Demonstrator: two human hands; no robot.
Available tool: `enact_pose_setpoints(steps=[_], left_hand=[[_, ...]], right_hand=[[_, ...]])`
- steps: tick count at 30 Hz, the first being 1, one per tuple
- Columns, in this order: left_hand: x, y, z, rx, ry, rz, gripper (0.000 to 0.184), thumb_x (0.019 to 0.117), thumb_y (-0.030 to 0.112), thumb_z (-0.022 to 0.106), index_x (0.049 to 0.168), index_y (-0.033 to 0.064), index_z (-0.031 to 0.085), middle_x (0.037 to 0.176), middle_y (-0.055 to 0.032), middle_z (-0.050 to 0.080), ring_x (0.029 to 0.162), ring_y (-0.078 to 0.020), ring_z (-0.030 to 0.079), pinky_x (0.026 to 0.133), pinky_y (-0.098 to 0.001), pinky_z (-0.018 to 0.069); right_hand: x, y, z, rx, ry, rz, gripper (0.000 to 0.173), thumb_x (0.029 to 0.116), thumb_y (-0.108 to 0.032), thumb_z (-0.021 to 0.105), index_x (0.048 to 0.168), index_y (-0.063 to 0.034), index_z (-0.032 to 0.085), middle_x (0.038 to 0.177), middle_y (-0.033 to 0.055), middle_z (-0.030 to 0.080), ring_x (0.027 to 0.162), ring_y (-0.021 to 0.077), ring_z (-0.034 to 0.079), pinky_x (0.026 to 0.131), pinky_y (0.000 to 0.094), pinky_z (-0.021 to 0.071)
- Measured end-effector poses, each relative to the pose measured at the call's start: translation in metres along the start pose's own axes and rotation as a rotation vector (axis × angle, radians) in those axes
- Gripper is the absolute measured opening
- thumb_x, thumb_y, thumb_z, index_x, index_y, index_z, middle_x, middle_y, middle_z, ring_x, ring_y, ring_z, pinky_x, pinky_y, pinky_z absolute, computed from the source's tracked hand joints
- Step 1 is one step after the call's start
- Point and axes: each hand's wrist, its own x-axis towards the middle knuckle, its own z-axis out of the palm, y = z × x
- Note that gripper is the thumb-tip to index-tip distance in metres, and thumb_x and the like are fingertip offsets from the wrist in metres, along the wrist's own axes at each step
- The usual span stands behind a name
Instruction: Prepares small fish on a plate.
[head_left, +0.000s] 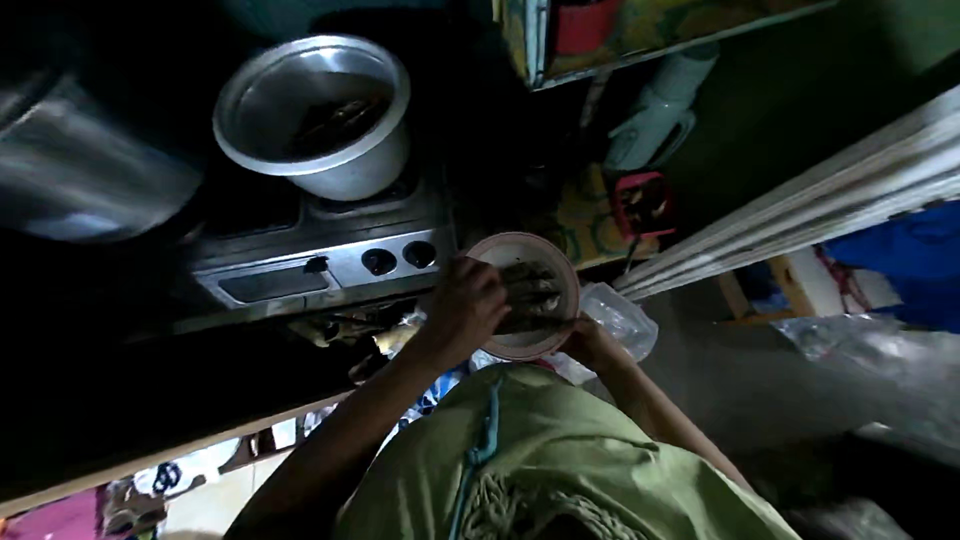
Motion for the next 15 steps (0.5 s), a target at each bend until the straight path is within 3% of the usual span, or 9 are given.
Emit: enact_pose_setpoints(steps=[1,3,5,8,10,12,15], left_hand=[[0.016,0.0,0.024,-0.022,-0.075,0.057,0.007,0.092,0.008,0.072,0.094,0.0044,0.078,0.112,-0.0191,0.07,0.118,-0.0412,0.062,0.111,-0.0648,0.0377],[0.04,-0.003,0.062,-0.072,-0.251,0.113,0.04,0.0915,-0.006,0.064,0.124,0.0163,0.074,0.138,-0.0184,0.061,0.134,-0.0403,0.053,0.117,-0.0658,0.0301],[0.063,-0.005,0.082,-0.164,-0.358,0.042,0.05,0.0957,-0.004,0.059,0.139,0.0196,0.066,0.149,-0.0192,0.053,0.139,-0.04,0.047,0.118,-0.0592,0.0321],[0.102,-0.029,0.115,-0.279,-0.366,-0.174,0.042,0.1018,0.006,0.059,0.143,0.0087,0.06,0.144,-0.0224,0.055,0.137,-0.0394,0.05,0.115,-0.0545,0.0388],[0.127,-0.058,0.153,-0.261,-0.389,-0.324,0.039,0.1025,0.008,0.059,0.141,0.0011,0.059,0.143,-0.0269,0.055,0.136,-0.0425,0.051,0.115,-0.0555,0.0395],[0.153,-0.078,0.191,-0.226,-0.53,-0.459,0.047,0.101,0.011,0.063,0.145,0.0002,0.053,0.149,-0.0281,0.049,0.139,-0.0444,0.047,0.116,-0.0582,0.0384],[0.186,-0.086,0.234,-0.212,-0.68,-0.573,0.058,0.0968,0.013,0.069,0.15,0.0019,0.048,0.146,-0.028,0.052,0.137,-0.0463,0.049,0.111,-0.0635,0.0406]], right_hand=[[-0.002,0.004,-0.015,0.033,0.052,-0.002,0.025,0.0987,-0.002,0.034,0.115,-0.0067,0.052,0.09,0.0011,0.072,0.078,0.0125,0.071,0.069,0.0322,0.0606],[-0.006,0.013,-0.045,0.096,0.167,0.001,0.026,0.0992,-0.001,0.032,0.115,-0.0055,0.051,0.089,0.003,0.072,0.077,0.0142,0.071,0.071,0.0336,0.0611],[-0.009,0.026,-0.076,0.121,0.287,0.011,0.025,0.1004,0.0,0.03,0.117,-0.0035,0.049,0.086,0.0034,0.07,0.074,0.0143,0.07,0.069,0.0335,0.0607],[-0.013,0.048,-0.122,0.149,0.408,0.014,0.026,0.1034,-0.002,0.025,0.112,-0.0054,0.05,0.078,0.0005,0.069,0.066,0.0113,0.068,0.064,0.0296,0.0601],[-0.017,0.061,-0.146,0.209,0.486,0.023,0.024,0.1012,0.0,0.029,0.107,-0.0046,0.052,0.074,0.0029,0.07,0.06,0.0119,0.067,0.058,0.0286,0.059],[-0.023,0.071,-0.165,0.238,0.536,0.044,0.022,0.1019,0.0,0.031,0.111,-0.0036,0.051,0.078,0.0053,0.07,0.064,0.0137,0.069,0.059,0.0295,0.0594],[-0.027,0.077,-0.177,0.249,0.592,0.1,0.023,0.1033,0.001,0.03,0.111,-0.0028,0.051,0.081,0.0055,0.07,0.067,0.0141,0.07,0.061,0.03,0.0606]])
